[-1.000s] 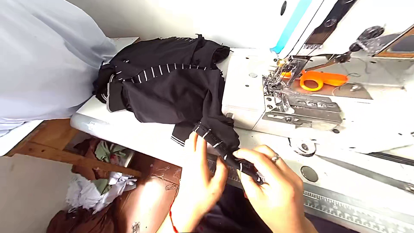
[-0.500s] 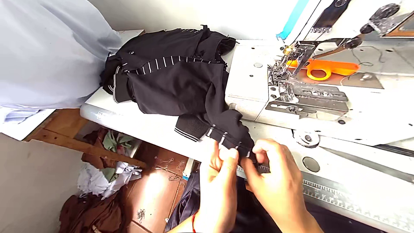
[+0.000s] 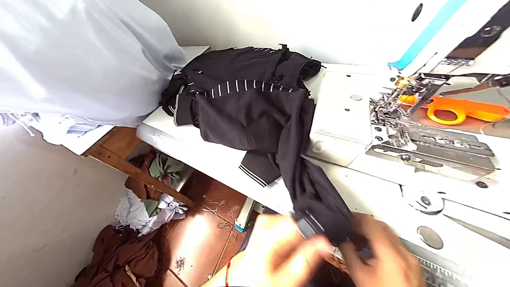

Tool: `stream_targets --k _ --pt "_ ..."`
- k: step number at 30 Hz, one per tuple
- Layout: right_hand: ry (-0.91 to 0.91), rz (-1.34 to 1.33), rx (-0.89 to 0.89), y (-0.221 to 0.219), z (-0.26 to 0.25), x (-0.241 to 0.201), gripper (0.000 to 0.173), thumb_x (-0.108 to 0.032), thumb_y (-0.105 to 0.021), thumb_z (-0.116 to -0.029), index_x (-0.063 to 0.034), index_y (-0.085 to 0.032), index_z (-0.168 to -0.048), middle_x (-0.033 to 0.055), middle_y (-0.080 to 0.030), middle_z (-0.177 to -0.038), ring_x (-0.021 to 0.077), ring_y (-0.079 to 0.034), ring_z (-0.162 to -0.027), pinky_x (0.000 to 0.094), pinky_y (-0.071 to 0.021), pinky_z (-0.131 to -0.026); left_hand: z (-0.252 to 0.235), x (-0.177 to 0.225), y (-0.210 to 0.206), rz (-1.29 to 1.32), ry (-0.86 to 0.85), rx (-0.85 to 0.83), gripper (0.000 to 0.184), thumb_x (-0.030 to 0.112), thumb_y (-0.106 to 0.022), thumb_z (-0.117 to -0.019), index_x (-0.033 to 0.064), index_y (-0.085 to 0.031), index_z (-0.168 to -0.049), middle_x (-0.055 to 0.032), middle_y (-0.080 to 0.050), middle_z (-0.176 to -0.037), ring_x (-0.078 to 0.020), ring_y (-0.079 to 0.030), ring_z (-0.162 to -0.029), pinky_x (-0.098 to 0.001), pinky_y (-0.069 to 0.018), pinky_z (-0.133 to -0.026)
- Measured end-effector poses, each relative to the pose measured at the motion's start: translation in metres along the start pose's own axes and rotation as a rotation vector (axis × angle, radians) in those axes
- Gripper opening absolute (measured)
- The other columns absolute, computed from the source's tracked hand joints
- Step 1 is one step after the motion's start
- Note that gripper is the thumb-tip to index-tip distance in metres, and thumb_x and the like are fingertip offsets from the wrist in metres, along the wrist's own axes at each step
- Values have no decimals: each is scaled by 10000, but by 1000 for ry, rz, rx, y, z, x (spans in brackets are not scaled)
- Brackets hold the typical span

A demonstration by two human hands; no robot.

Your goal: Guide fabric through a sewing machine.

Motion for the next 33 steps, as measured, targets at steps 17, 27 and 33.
stream_targets --k 17,27,33 --pt "143 -483 -36 0 -32 -54 659 -193 -766 -923 -73 -405 -1462 133 -505 -1437 64 -595 -1172 248 -543 -911 -50 30 30 -495 -491 -142 207 114 -497 -1059 77 -701 -1048 -63 -704 -1089 -81 -653 -1097 -209 -517 -984" --pt "334 -245 -267 -29 -12 -104 146 -179 -700 -958 -57 -774 -992 127 -743 -891 229 -726 -830 350 -594 -750 -19 -48 67 -72 401 218 166 226 -631 -1002 74 -697 -1018 85 -744 -904 21 -705 -876 -216 -598 -839" --pt "539 -330 -163 40 -34 -134 372 -342 -688 -977 -168 -615 -1298 57 -643 -1322 164 -538 -1290 329 -366 -1120 -38 37 10 -51 65 -650 233 193 -545 -1057 28 -628 -913 -40 -619 -791 -18 -605 -794 -148 -479 -731"
Point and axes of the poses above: each hand's wrist, its own z-axis away from the middle knuckle, its own y-axis out of the back of the hand, x = y × z, the point moved 10 cm from there along -z, towards the middle knuckle
